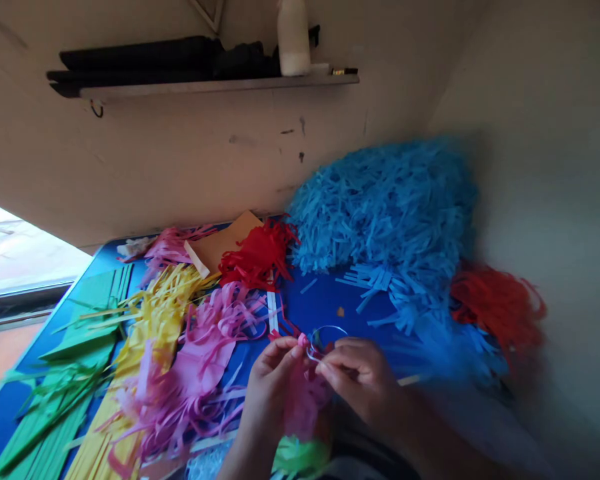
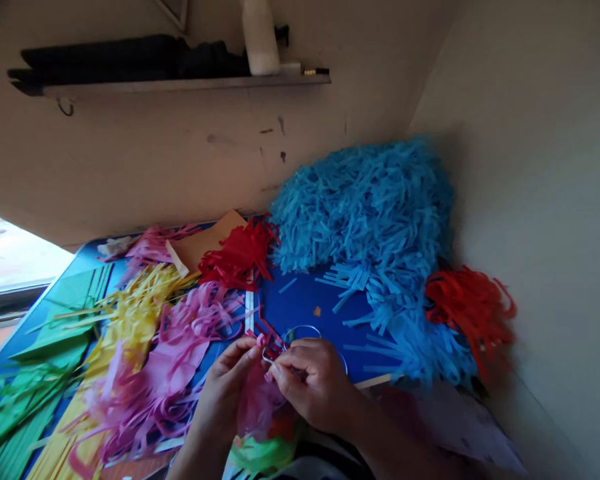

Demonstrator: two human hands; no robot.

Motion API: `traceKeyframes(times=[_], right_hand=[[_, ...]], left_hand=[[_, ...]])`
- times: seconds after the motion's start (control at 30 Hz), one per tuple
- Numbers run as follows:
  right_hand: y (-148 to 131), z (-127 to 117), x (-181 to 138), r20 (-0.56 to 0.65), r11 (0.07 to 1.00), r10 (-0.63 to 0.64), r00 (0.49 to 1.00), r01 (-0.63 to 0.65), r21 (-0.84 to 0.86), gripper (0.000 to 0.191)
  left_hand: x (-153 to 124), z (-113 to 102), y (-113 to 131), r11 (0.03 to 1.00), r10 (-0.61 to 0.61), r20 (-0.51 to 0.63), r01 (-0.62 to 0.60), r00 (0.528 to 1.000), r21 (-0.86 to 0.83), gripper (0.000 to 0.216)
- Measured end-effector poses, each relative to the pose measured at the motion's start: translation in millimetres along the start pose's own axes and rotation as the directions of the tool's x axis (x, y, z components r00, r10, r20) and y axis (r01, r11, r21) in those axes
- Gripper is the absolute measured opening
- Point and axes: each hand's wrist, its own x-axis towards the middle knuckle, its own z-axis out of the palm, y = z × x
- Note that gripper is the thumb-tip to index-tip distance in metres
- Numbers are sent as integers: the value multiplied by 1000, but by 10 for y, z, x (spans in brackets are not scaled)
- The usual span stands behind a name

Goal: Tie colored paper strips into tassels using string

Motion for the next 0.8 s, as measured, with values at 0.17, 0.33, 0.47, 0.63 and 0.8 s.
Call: traceKeyframes(times=[0.17,0.33,0.47,0.63,0.8], right_hand=[[22,-15,37,-6,994,38,999,-37,99,25],[130,-4,34,-49,992,91,995,-86,96,29],[179,43,33,-63,994,113,992,-113,9,31],[135,28,39,112,979,203,973,-199,-42,11],[181,8,18,175,969,234,956,-245,41,31]], left_hand=[[1,8,2,998,-44,40,46,998,-34,37],[0,19,9,996,-56,32,58,998,-65,39],[11,-15,-34,998,48,6,-48,999,30,35],[0,-60,-50,732,475,159,-489,866,475,15],[-16,-75,-93,382,608,319,-620,727,685,8]])
